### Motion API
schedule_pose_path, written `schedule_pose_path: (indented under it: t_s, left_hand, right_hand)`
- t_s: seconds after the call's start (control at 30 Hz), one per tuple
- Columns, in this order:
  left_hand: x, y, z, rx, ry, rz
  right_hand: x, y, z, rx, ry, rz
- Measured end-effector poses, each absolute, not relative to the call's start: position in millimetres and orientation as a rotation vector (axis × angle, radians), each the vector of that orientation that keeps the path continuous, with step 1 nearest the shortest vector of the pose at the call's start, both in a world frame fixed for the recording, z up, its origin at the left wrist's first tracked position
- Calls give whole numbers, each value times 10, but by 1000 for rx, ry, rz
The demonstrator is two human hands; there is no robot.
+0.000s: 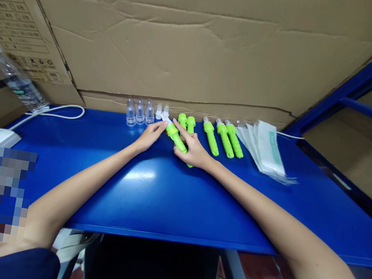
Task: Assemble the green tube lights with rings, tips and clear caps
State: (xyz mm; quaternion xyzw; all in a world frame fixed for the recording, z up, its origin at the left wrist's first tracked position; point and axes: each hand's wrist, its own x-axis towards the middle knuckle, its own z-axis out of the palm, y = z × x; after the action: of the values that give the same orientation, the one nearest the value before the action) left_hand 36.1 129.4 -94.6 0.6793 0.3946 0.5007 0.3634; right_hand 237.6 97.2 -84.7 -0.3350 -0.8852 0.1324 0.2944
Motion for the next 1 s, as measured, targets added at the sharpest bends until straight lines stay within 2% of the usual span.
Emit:
schedule_pose_path:
  t_s: [0.37, 0.67, 1.0]
  left_hand:
    - [363, 1249, -942, 1831, 959, 1204]
    - [383, 1297, -1005, 1748, 954, 1209]
    - [380, 1256, -943, 1693, 1000, 1188]
  right_hand:
    - [2395, 978, -780, -867, -2247, 534]
    - [2448, 971, -728, -1008, -2171, 193]
    - [2643, 1194, -733, -1178, -1920, 236]
